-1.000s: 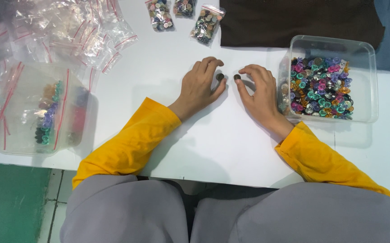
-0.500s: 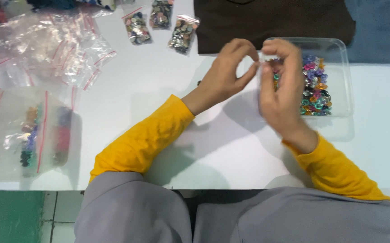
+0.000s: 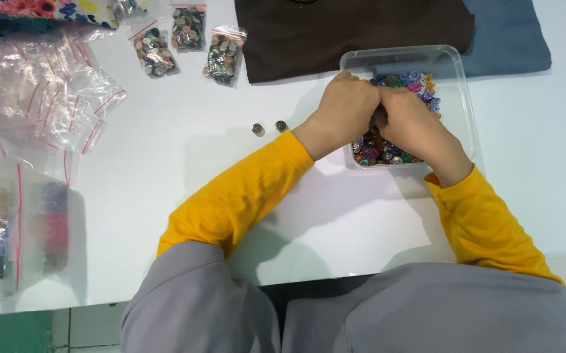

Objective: The person picks up buttons one by one from a plastic container, places them on the table to sort them by color, and then places some into a small plastic bag.

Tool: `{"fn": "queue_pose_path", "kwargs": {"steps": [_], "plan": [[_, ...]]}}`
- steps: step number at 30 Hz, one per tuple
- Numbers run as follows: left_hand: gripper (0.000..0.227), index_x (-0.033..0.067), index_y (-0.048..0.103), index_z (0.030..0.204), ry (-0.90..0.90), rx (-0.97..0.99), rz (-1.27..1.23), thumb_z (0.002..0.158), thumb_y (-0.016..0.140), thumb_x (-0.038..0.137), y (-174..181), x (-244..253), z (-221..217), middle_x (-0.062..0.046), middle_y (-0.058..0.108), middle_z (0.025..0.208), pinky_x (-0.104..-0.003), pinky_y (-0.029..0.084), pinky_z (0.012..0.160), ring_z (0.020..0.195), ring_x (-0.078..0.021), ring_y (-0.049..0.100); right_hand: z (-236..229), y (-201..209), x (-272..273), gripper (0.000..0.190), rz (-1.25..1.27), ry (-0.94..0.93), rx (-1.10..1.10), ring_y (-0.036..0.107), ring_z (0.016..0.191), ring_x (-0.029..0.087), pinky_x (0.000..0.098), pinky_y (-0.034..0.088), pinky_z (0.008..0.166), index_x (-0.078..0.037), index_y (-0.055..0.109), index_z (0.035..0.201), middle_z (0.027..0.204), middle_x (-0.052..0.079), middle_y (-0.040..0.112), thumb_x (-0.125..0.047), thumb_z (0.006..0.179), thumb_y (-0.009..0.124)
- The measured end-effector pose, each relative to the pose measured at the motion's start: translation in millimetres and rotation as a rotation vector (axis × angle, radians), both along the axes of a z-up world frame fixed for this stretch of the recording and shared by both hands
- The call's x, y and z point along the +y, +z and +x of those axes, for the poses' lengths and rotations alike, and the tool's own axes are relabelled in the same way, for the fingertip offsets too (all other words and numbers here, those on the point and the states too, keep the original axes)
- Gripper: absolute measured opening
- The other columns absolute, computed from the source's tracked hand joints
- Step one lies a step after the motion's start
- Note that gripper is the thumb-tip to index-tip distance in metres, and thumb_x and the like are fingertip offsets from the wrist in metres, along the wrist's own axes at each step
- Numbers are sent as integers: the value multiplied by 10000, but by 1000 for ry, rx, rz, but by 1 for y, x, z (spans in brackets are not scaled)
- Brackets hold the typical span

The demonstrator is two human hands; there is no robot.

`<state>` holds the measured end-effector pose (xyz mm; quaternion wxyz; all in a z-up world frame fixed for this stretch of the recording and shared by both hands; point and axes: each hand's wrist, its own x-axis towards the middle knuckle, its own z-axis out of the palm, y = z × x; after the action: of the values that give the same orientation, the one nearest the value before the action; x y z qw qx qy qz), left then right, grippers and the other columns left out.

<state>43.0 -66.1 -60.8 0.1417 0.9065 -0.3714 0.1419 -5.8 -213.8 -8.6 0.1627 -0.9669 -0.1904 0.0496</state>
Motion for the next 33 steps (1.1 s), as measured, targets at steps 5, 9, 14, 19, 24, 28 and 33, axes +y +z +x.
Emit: {"fn": "queue_pose_path", "kwargs": {"steps": [5,9,14,19,24,28,33], "plan": [[83,91,767,709,49,3,113,693,797,15,5,-8,-9,-118,737,672,-407,392,941,681,-296,720,-1,3,0,142,-7,-50,-41,705,892,438,485,576,743,38,706,1014,870,246,711,51,876,674],[65,49,778,714,57,29,86,715,779,-15,21,-3,-17,-145,739,657,-414,387,957,667,-307,740,4,-16,-13,185,68,-116,0,732,848,392,457,565,665,10,724,1074,857,212,734,-12,891,720],[103,28,768,761,22,84,-34,682,768,-39,25,7,-20,-156,737,683,-415,397,947,701,-343,741,-1,-13,-11,237,178,-169,42,732,874,373,450,576,689,36,716,1112,908,224,739,2,878,733],[145,41,741,832,21,153,-133,694,757,0,21,8,-16,-163,748,729,-439,412,940,766,-358,754,-3,-9,-14,233,312,-193,34,725,868,336,432,575,706,37,707,1142,919,213,722,-7,916,741],[223,95,654,951,-29,223,-342,755,752,55,19,14,-15,-126,747,779,-410,416,979,770,-324,754,-7,-2,-18,241,553,-240,46,693,808,260,389,575,660,-10,646,1212,944,198,695,-3,973,672],[259,105,619,1008,-22,236,-409,780,736,69,33,19,-26,-134,745,796,-407,419,1001,779,-323,750,-10,7,-12,279,702,-226,90,688,785,247,356,597,686,16,581,1271,939,211,677,19,998,637],[258,154,494,999,-107,183,-521,798,657,163,31,20,-25,18,687,819,-379,397,862,770,-232,689,-1,-7,-15,305,881,-270,151,656,716,142,249,562,659,-81,480,1278,908,95,665,19,1020,607]]}}
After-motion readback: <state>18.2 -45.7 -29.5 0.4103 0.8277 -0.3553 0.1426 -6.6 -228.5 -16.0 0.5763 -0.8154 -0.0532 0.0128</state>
